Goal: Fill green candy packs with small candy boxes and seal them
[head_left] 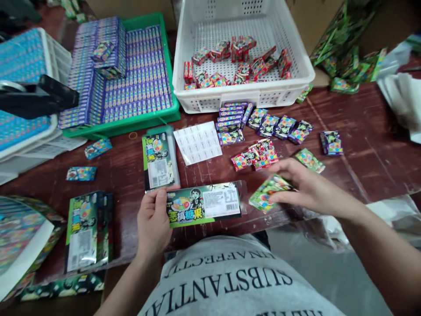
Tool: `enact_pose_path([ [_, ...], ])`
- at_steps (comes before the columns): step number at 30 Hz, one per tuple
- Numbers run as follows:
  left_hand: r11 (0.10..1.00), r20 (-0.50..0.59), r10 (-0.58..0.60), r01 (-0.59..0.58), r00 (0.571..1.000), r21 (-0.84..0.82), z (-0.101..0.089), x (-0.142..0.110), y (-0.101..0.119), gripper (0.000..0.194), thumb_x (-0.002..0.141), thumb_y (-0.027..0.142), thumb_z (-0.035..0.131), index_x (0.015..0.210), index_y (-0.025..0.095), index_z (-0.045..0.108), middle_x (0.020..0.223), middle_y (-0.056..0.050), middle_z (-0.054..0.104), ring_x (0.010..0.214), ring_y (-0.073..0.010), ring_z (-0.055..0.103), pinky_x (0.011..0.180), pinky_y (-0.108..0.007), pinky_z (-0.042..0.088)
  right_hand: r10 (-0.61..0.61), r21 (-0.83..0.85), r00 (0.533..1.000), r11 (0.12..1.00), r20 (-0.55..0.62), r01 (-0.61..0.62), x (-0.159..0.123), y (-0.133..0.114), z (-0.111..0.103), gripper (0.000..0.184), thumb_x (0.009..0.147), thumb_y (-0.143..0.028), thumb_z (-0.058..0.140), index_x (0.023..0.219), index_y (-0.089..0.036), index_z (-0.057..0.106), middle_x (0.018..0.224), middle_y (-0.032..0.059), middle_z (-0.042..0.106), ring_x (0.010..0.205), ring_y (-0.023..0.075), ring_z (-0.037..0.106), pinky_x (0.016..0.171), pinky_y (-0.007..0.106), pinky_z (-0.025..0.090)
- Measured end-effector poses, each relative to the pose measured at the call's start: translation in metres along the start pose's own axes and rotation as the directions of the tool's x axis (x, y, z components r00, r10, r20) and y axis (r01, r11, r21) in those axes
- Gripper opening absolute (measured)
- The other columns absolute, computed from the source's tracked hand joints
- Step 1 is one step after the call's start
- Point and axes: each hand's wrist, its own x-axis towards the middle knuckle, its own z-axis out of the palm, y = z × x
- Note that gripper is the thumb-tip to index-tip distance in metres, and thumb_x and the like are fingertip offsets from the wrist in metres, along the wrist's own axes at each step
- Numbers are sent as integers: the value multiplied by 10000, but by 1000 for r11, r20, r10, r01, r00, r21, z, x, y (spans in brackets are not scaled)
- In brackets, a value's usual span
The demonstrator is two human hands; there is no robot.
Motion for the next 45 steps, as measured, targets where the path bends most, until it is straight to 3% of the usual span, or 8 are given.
enact_pose_path([
  [6, 999, 14, -13, 13, 1000, -40, -14, -12, 0, 323, 870, 485, 731, 939, 195, 607, 989, -55, 780, 768, -161, 727, 760, -316, 608, -64, 15, 992, 998, 113, 63, 23, -16, 54, 436, 894, -468, 720, 1300, -328, 644, 1154, 26, 694, 1024, 213, 677, 953, 426, 555],
  [14, 992, -52, 17, -24, 998, -124, -35, -14, -16, 300, 904, 474, 700, 961, 188, 628, 1038, -62, 773, 749, -146, 713, 713, -279, 601, -50, 107, 987, 992, -150, 67, 25, -31, 107, 290, 879, -458, 750, 1091, -274, 682, 1082, 54, 669, 973, 220, 649, 819, 382, 567],
  [21, 969, -166, -22, -20, 986, -245, -24, -22, -16, 332, 903, 518, 690, 993, 218, 579, 1064, -52, 760, 799, -157, 723, 753, -292, 599, 25, 96, 843, 995, -538, 32, 46, -44, 147, 340, 889, -439, 737, 1170, -264, 660, 979, 50, 620, 859, 213, 614, 797, 418, 555],
  [27, 951, -183, -154, 96, 971, -293, -16, -37, -20, 299, 981, 563, 541, 1045, 275, 495, 1131, -15, 734, 785, -146, 716, 699, -273, 581, 44, 289, 942, 956, -333, 58, 62, -58, 154, 431, 927, -407, 679, 1349, -338, 625, 1431, 97, 560, 1290, 302, 545, 905, 484, 580],
  [31, 996, 127, -83, 85, 988, -15, -33, -35, -18, 342, 984, 562, 538, 979, 222, 578, 1053, -51, 724, 858, -160, 699, 749, -269, 565, 74, 471, 996, 881, -53, -40, 71, -52, 126, 455, 939, -388, 670, 1385, -370, 583, 1297, 58, 665, 972, 227, 685, 658, 368, 611],
  [34, 996, 426, -4, -34, 904, 82, -32, -22, -10, 278, 906, 417, 713, 1056, 211, 602, 1155, -80, 685, 928, -173, 687, 810, -294, 564, -109, 366, 992, 927, 57, 81, 83, -49, 113, 446, 872, -337, 761, 1300, -336, 637, 1253, 43, 672, 1095, 232, 661, 893, 420, 591],
  [40, 987, 615, 97, -153, 782, 38, -11, 3, -1, 642, 903, 266, 693, 1480, 310, 413, 1229, -75, 579, 934, -172, 652, 818, -340, 558, 99, 562, 921, 815, -377, 142, 85, -55, 155, 394, 766, -294, 855, 1036, -295, 567, 1231, 36, 678, 1175, 231, 646, 1004, 447, 546],
  [45, 999, 706, 30, -50, 708, 8, -24, 14, -4, 605, 867, 196, 709, 1373, 322, 400, 1135, -25, 592, 870, -140, 615, 745, -279, 517, 228, 664, 954, 747, -194, -43, 60, -57, 176, 315, 887, -343, 743, 1190, -312, 664, 1315, 48, 697, 1180, 224, 665, 1037, 467, 541],
])
